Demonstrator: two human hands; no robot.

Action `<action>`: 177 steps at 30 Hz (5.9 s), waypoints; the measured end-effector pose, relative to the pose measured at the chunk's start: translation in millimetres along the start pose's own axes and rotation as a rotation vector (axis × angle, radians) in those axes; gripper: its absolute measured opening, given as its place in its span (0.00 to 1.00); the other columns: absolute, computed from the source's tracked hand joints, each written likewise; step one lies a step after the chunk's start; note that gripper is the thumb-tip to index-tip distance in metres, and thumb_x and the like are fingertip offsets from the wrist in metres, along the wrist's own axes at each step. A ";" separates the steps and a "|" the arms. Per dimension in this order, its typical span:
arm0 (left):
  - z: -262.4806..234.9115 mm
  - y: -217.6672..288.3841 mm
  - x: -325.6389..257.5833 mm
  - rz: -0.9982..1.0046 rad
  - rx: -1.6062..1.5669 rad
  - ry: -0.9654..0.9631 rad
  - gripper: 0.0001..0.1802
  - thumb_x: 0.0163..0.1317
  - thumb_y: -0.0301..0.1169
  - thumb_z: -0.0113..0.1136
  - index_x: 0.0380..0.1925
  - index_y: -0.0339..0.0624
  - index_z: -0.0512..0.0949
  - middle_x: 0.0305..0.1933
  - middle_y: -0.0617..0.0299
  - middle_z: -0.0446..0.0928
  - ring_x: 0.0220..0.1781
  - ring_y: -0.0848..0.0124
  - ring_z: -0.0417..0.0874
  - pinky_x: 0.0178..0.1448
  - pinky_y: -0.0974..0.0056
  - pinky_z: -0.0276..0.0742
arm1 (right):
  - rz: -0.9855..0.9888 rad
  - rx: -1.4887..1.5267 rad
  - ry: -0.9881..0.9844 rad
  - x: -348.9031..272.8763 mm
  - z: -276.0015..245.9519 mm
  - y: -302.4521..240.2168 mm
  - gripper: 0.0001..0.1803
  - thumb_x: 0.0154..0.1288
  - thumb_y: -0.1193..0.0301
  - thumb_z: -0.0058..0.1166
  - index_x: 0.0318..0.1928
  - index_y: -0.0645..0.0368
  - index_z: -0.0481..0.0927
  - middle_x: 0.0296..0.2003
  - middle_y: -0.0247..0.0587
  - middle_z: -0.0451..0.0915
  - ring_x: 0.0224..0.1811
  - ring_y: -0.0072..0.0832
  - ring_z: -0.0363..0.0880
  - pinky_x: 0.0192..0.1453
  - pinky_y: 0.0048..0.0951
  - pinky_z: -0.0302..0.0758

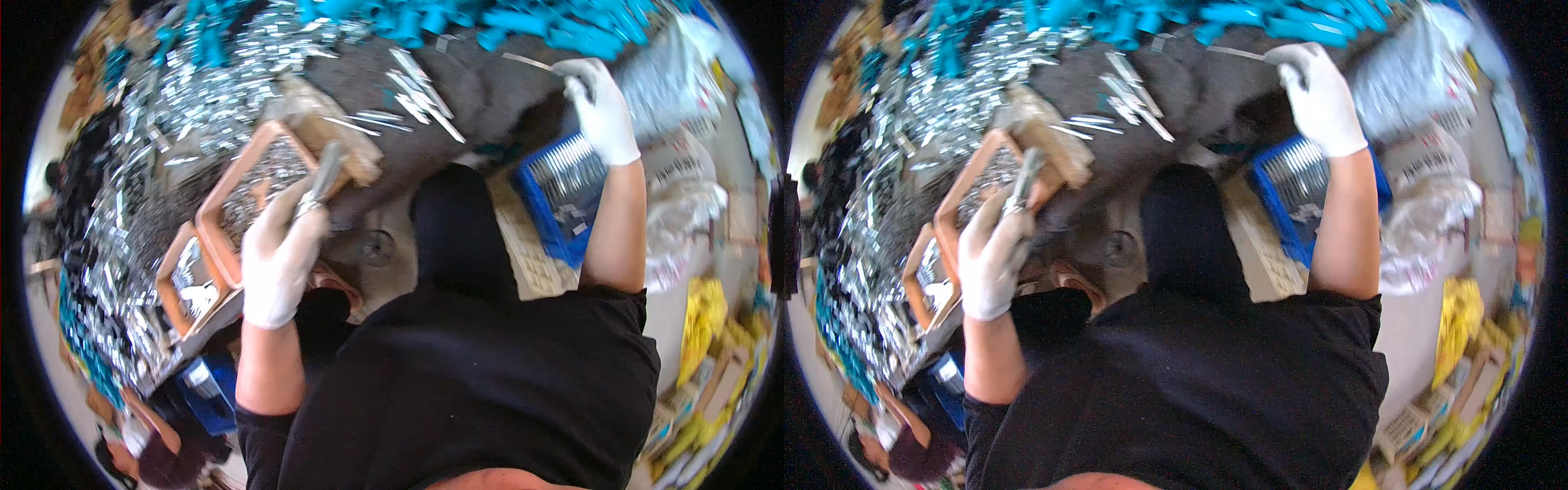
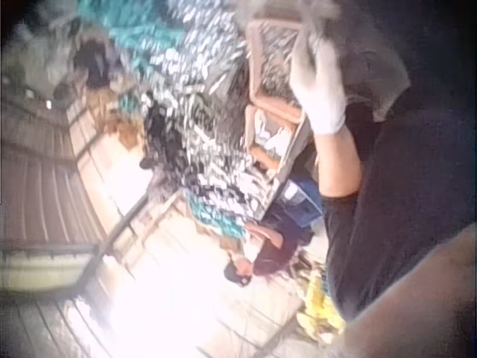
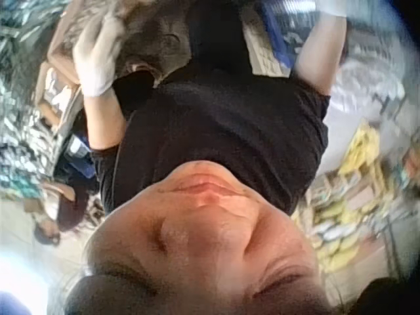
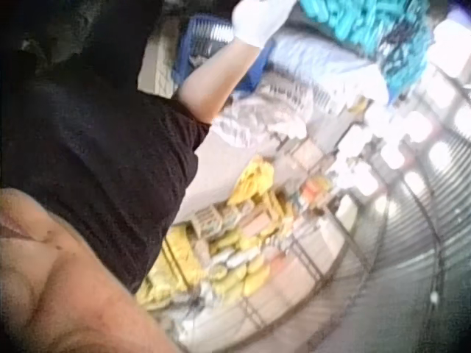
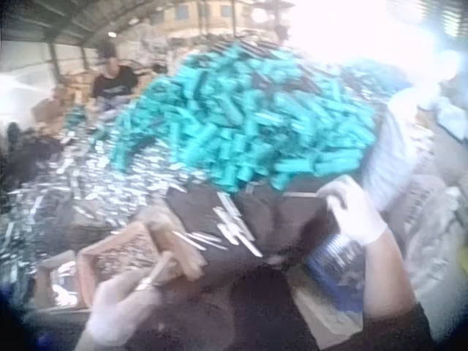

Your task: Assembling mechanical pins and tubes into plastic handles at a workshop table.

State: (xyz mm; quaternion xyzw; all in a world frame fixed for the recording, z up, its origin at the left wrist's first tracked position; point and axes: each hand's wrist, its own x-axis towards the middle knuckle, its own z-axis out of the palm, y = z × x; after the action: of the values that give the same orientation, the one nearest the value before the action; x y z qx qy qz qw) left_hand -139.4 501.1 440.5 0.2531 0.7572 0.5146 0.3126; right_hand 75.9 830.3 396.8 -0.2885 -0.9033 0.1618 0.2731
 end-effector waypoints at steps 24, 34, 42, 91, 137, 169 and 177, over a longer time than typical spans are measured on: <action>74.9 -39.8 -32.2 -0.275 0.055 -0.175 0.26 0.66 0.36 0.52 0.57 0.27 0.68 0.26 0.69 0.68 0.16 0.87 0.57 0.17 0.80 0.48 | 0.261 -0.488 -1.039 -241.4 66.1 242.7 0.15 0.57 0.76 0.45 0.41 0.57 0.83 0.43 0.50 0.80 0.52 0.45 0.78 0.56 0.39 0.75; 93.9 -37.8 -22.1 -0.279 0.146 -0.230 0.25 0.65 0.36 0.52 0.57 0.29 0.70 0.26 0.69 0.69 0.16 0.87 0.58 0.18 0.79 0.49 | 0.226 -0.491 -1.075 -255.1 88.9 218.6 0.13 0.56 0.76 0.46 0.36 0.59 0.85 0.37 0.53 0.82 0.43 0.49 0.82 0.48 0.41 0.79; 90.0 -53.1 -22.8 -0.277 0.205 -0.251 0.25 0.64 0.37 0.51 0.56 0.30 0.70 0.25 0.70 0.69 0.16 0.87 0.59 0.18 0.78 0.50 | 0.417 -0.228 -0.859 -204.6 67.9 241.0 0.11 0.54 0.72 0.49 0.35 0.52 0.84 0.36 0.51 0.82 0.41 0.46 0.81 0.48 0.43 0.76; 73.8 -68.5 -55.3 -0.269 -0.556 -0.381 0.15 0.61 0.37 0.61 0.38 0.37 0.73 0.17 0.70 0.66 0.14 0.83 0.60 0.18 0.75 0.52 | 0.551 1.437 -0.558 -111.4 78.3 -129.5 0.18 0.63 0.76 0.54 0.53 0.67 0.70 0.40 0.40 0.78 0.41 0.26 0.79 0.47 0.27 0.77; -48.4 -123.9 -125.0 -0.233 -0.723 -0.332 0.24 0.61 0.40 0.62 0.52 0.33 0.74 0.25 0.70 0.69 0.19 0.85 0.62 0.21 0.78 0.53 | -0.841 0.349 -0.717 -43.3 65.3 -257.8 0.08 0.55 0.81 0.56 0.37 0.59 0.81 0.36 0.46 0.75 0.40 0.41 0.77 0.45 0.34 0.74; -43.2 -124.6 -124.4 -0.277 -0.836 -0.373 0.27 0.63 0.38 0.58 0.57 0.30 0.70 0.25 0.69 0.69 0.16 0.87 0.58 0.18 0.79 0.49 | 0.312 1.319 -0.862 -123.0 116.1 -232.1 0.16 0.68 0.70 0.49 0.48 0.72 0.75 0.44 0.55 0.81 0.39 0.32 0.83 0.40 0.26 0.80; -38.7 -138.7 -128.7 -0.292 -0.926 -0.388 0.27 0.63 0.37 0.58 0.58 0.30 0.70 0.25 0.70 0.69 0.17 0.87 0.59 0.19 0.79 0.49 | 0.380 1.402 -0.968 -122.9 119.5 -233.5 0.20 0.70 0.64 0.49 0.50 0.73 0.75 0.45 0.58 0.80 0.45 0.36 0.83 0.48 0.31 0.79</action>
State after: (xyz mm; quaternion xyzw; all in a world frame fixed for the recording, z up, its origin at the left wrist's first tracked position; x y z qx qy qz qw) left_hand -89.2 338.9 348.5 0.0708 0.4058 0.6905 0.5946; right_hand -11.2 556.9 357.3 -0.0993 -0.5489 0.8280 -0.0577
